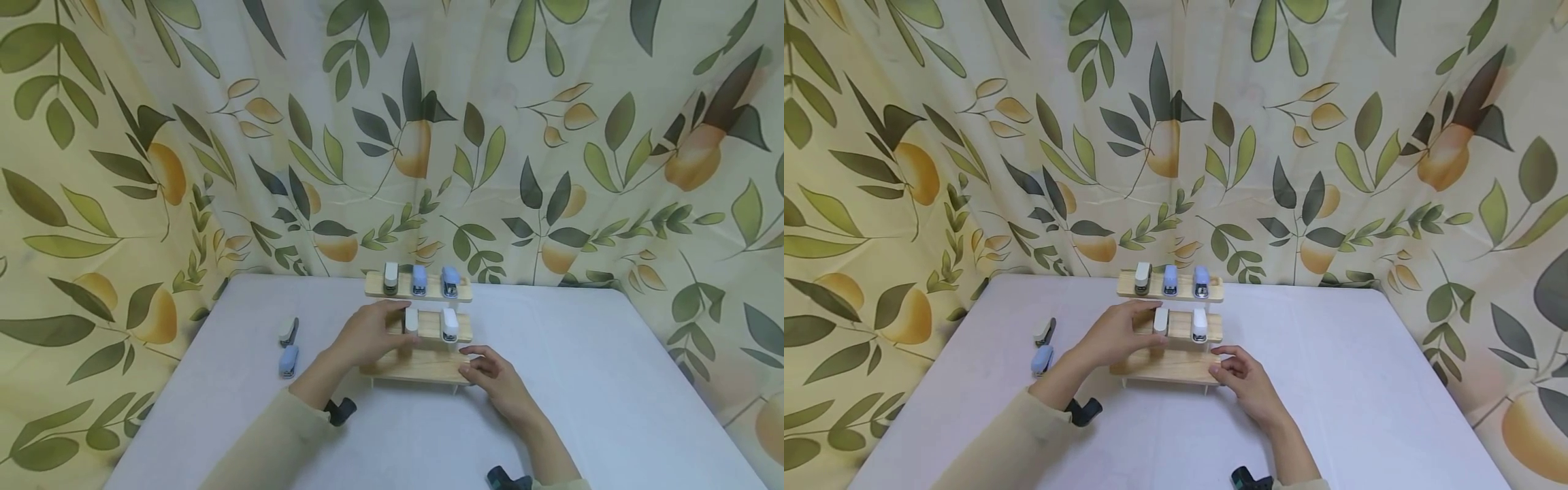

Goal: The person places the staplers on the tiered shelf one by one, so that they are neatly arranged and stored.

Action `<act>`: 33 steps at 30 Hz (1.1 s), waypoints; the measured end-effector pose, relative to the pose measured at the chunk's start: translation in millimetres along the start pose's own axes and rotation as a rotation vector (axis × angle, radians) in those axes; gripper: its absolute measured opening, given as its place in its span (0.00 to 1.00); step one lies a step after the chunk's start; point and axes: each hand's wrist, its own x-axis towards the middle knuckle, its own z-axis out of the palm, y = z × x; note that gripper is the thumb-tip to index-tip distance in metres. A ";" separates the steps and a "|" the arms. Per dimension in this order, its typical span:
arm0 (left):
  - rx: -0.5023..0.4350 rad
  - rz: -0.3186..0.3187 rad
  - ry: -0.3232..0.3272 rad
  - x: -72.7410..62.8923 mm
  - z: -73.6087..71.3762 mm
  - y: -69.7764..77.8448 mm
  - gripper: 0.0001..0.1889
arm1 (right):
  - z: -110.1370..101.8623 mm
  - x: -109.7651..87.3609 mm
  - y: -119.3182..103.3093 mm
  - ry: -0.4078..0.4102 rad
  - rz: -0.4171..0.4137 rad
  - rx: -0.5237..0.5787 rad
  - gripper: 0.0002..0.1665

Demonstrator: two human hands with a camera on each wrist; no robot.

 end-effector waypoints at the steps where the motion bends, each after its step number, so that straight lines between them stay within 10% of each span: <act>1: 0.000 -0.002 -0.002 0.4 0.2 1.2 0.41 | -0.1 -0.1 0.1 0.000 0.001 0.001 0.30; 33: 0.007 -0.038 0.062 -3.3 8.6 13.5 0.40 | 1.2 -1.6 -2.0 0.008 -0.004 -0.010 0.29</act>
